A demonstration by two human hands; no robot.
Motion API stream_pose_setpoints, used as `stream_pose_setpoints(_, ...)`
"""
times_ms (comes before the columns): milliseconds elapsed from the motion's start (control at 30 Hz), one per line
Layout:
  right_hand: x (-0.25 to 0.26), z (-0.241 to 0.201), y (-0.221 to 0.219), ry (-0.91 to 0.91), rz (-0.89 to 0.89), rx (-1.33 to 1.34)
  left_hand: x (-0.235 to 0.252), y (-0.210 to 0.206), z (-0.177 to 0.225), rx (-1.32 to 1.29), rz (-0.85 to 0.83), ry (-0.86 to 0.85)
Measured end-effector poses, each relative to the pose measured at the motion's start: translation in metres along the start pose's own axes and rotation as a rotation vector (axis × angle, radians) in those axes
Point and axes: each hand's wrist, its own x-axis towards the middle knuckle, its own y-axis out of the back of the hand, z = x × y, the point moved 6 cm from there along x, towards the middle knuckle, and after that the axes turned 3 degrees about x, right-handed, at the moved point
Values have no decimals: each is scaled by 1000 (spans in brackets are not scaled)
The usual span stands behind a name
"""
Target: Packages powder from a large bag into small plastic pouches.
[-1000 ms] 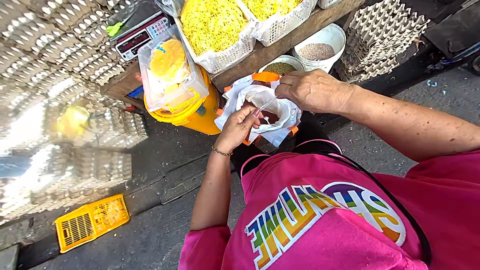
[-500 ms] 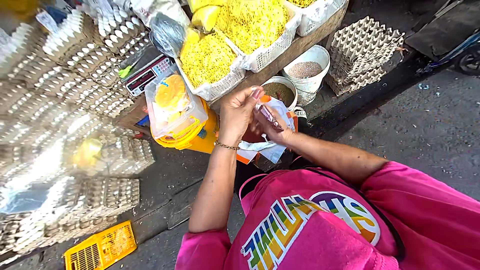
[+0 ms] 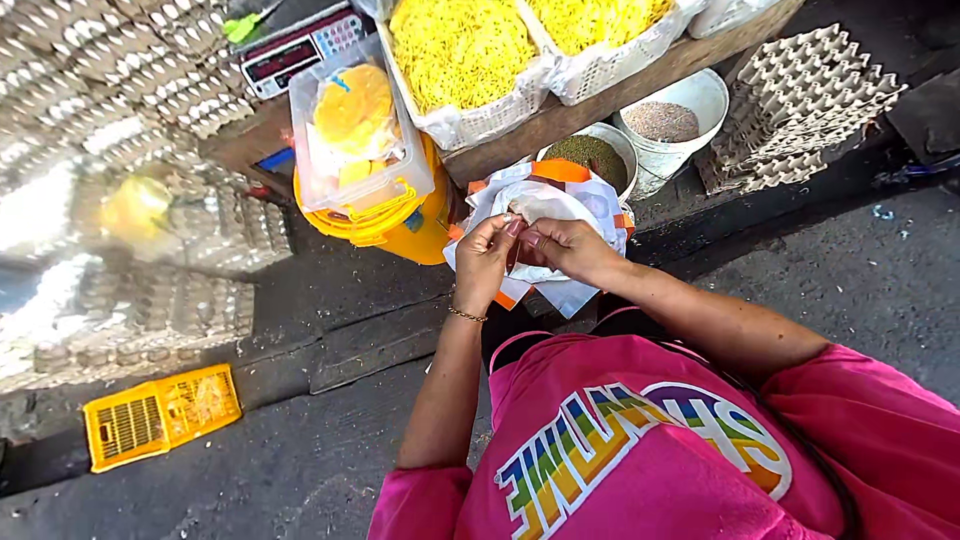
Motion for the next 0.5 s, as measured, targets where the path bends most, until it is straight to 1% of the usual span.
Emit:
stream_pose_setpoints(100,21,1,8,30,20,-94,-14,13,-1,104,-58,29)
stream_pose_setpoints(200,40,4,2,16,1,-63,-17,20,-8,143,-47,27)
stream_pose_setpoints(267,49,9,-7,-3,-31,64,-19,24,-12,167,-51,59)
stream_pose_setpoints(333,55,16,-16,-45,-108,305,-22,26,-15,140,-87,109)
stream_pose_setpoints(400,58,24,-25,-99,-199,516,-24,26,-18,43,-132,141)
stream_pose_setpoints(500,50,29,-33,-100,-373,643,-25,25,-21,-130,-223,157)
